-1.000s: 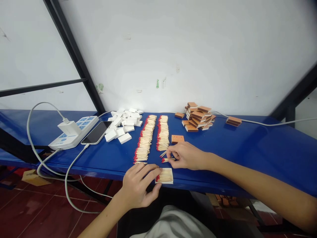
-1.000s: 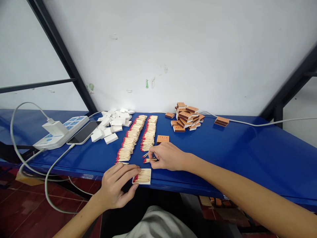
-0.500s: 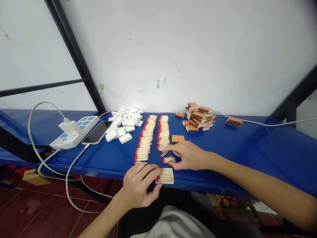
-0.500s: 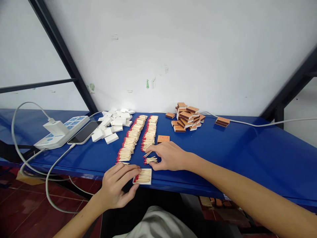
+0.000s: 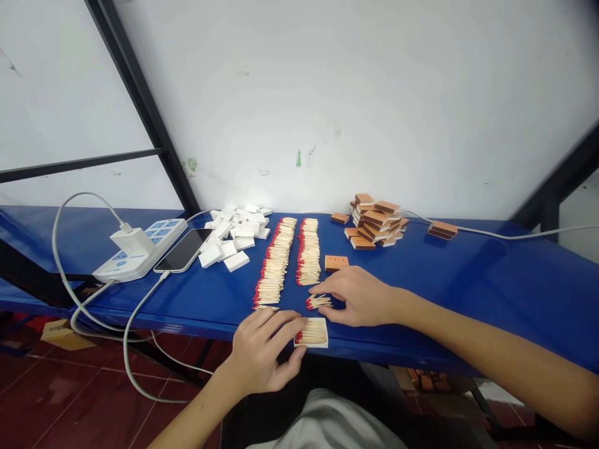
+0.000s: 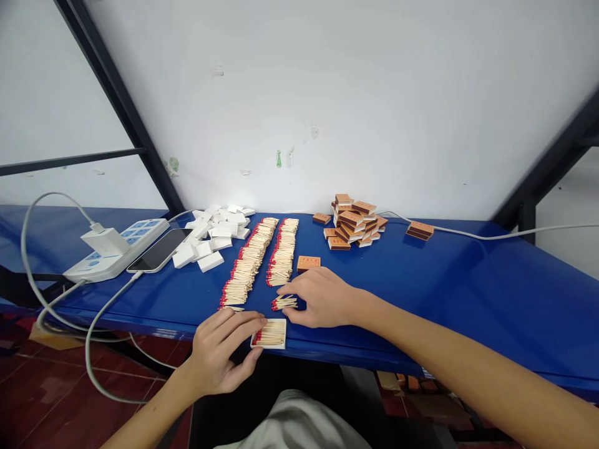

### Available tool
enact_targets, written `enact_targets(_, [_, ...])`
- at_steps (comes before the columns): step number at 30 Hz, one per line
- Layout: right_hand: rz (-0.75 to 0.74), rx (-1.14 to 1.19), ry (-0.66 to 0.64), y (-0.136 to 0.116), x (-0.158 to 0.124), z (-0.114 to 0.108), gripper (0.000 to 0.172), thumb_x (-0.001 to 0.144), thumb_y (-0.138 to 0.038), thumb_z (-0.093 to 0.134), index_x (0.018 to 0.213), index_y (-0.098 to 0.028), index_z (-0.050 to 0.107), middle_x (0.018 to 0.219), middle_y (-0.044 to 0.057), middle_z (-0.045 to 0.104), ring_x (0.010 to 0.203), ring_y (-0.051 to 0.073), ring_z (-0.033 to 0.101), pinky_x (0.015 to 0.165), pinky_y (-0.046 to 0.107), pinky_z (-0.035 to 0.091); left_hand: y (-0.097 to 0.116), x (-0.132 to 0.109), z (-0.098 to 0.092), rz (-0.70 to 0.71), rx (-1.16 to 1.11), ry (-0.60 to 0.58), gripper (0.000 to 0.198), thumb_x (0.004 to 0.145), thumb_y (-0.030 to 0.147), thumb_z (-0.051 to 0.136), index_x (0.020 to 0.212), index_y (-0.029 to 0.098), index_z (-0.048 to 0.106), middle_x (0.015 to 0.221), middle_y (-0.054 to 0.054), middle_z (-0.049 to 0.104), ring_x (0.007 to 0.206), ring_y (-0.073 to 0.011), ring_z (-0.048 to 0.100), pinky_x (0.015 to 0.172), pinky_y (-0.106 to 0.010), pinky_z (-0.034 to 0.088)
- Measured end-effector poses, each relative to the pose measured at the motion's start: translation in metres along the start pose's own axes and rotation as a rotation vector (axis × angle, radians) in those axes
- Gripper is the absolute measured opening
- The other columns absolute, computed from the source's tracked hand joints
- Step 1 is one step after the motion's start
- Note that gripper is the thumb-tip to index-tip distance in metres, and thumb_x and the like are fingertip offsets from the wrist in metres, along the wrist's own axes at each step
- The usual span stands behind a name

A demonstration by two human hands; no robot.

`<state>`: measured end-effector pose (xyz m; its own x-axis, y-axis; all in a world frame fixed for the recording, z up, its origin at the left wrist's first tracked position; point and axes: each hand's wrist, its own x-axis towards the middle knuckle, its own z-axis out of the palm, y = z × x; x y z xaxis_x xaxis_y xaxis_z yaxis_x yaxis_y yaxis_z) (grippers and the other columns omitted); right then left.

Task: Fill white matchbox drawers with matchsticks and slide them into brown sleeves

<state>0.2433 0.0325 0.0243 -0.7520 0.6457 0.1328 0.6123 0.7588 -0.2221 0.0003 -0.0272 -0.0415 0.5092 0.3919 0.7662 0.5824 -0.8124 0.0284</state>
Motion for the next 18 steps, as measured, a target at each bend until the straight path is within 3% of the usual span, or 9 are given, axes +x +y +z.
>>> enact_targets(3, [-0.064,-0.011,-0.06,-0.0002,-0.0003,-0.0064,0.028,0.097,-0.031,0.054,0.111,-0.022,0.077,0.08,0.004,0.075,0.071,0.018,0.064,0.064,0.028,0.036,-0.0004,0.0002,0.0001,-0.002,0.0,-0.002,0.025,0.086,0.023,0.06,0.11,0.017,0.066,0.1,-0.009,0.076,0.077,-0.0207,0.066,0.067,-0.033,0.053])
enact_targets(7, [-0.113,0.011,-0.107,0.0015,0.0001,-0.0116,0.027,0.101,-0.026,0.051,0.105,-0.021,0.077,0.093,0.003,0.078,0.08,0.018,0.068,0.07,0.028,0.039,-0.0002,0.0009,-0.0004,0.002,-0.002,0.001,0.024,0.086,0.022,0.06,0.109,0.017,0.066,0.1,-0.009,0.076,0.077,-0.0206,0.065,0.067,-0.034,0.052])
enact_targets(18, [-0.119,-0.118,-0.081,0.0004,-0.0011,-0.0026,0.029,0.107,-0.032,0.044,0.101,-0.017,0.067,0.096,0.005,0.074,0.081,0.02,0.067,0.071,0.031,0.041,-0.0011,-0.0016,0.0015,0.003,0.0,0.003,0.025,0.086,0.022,0.061,0.11,0.017,0.066,0.101,-0.008,0.076,0.077,-0.0211,0.064,0.068,-0.034,0.051])
